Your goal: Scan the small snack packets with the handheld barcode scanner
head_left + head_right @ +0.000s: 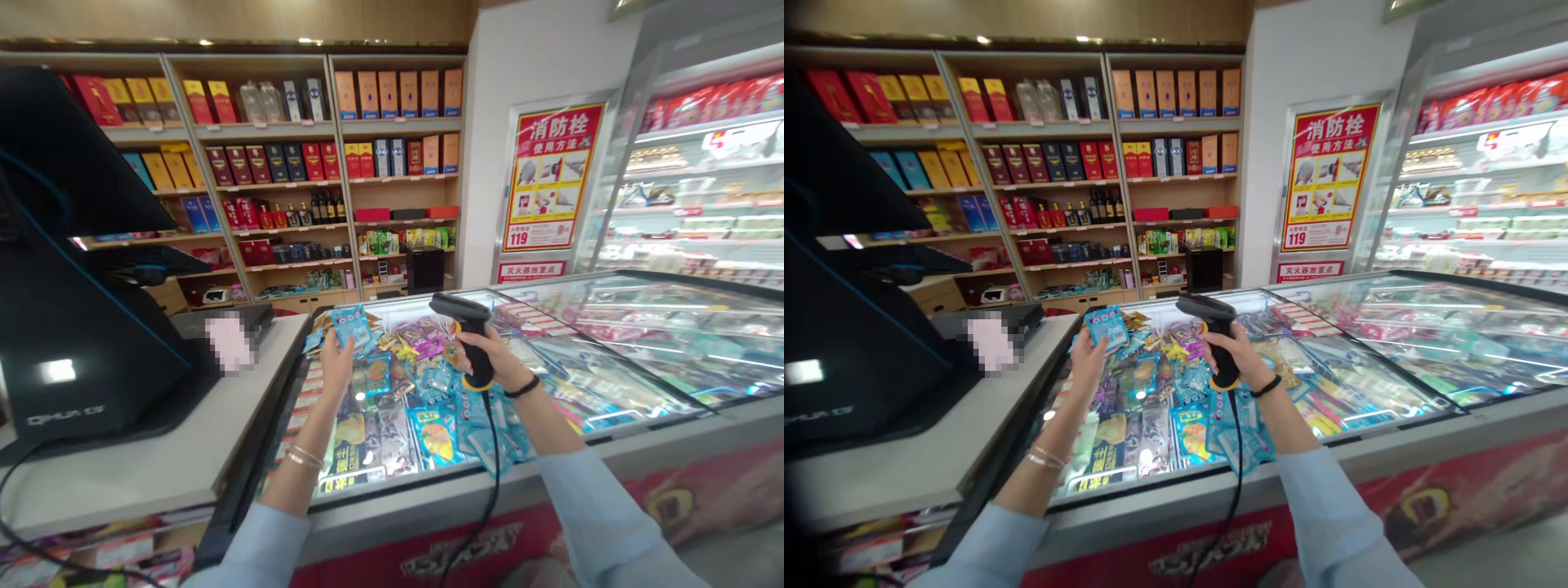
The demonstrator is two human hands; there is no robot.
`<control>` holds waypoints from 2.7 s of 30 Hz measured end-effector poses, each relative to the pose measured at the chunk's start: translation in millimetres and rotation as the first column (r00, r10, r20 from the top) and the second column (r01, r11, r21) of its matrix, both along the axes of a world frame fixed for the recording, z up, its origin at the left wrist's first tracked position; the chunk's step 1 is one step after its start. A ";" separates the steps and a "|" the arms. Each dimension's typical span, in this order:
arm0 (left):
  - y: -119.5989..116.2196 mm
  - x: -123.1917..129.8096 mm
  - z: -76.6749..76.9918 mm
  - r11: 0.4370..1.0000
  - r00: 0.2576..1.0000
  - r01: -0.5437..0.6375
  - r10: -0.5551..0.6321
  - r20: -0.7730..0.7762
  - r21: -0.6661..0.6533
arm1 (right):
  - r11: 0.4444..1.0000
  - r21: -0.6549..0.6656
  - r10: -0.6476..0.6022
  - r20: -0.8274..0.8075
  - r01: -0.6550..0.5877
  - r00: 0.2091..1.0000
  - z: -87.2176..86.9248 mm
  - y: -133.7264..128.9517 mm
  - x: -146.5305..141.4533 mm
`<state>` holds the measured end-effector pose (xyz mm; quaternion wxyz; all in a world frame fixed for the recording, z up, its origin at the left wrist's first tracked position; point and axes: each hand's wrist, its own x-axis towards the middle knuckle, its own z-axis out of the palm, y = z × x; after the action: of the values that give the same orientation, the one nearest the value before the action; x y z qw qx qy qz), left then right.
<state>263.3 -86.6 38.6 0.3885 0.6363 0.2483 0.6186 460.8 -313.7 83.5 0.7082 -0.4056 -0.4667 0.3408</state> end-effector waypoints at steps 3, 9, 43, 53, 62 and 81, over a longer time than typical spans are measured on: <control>-30.7 29.3 10.3 0.986 0.986 0.167 -0.168 0.009 0.012 | 0.997 0.011 -0.078 0.009 0.077 0.997 7.5 -26.3 20.4; -80.4 87.5 -9.3 0.944 0.938 0.329 -0.325 -0.120 0.017 | 0.975 -0.010 -0.220 -0.054 0.220 0.974 -19.8 -75.7 66.2; -130.7 147.7 -62.7 0.908 0.751 0.391 -0.222 -0.623 0.149 | 0.964 -0.153 -0.249 -0.226 0.218 0.942 -102.2 -94.6 100.7; -137.1 143.8 -51.2 0.904 0.808 0.382 -0.225 -0.545 0.193 | 0.956 -0.129 -0.289 -0.240 0.265 0.927 -102.0 -92.9 99.8; -52.5 47.6 37.5 0.958 0.965 0.105 -0.034 -0.259 0.266 | 0.984 -0.039 -0.176 -0.203 0.172 0.963 -32.2 -56.2 33.0; 70.8 -54.0 -62.7 0.964 0.729 -0.159 0.259 -0.634 0.211 | 0.969 -0.190 0.109 -0.259 -0.161 0.960 -80.3 74.8 -56.6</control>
<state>209.3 -15.8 -24.0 0.1579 0.8064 0.3939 0.4118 404.1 -238.9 3.2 0.6891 -0.3994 -0.3634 0.4833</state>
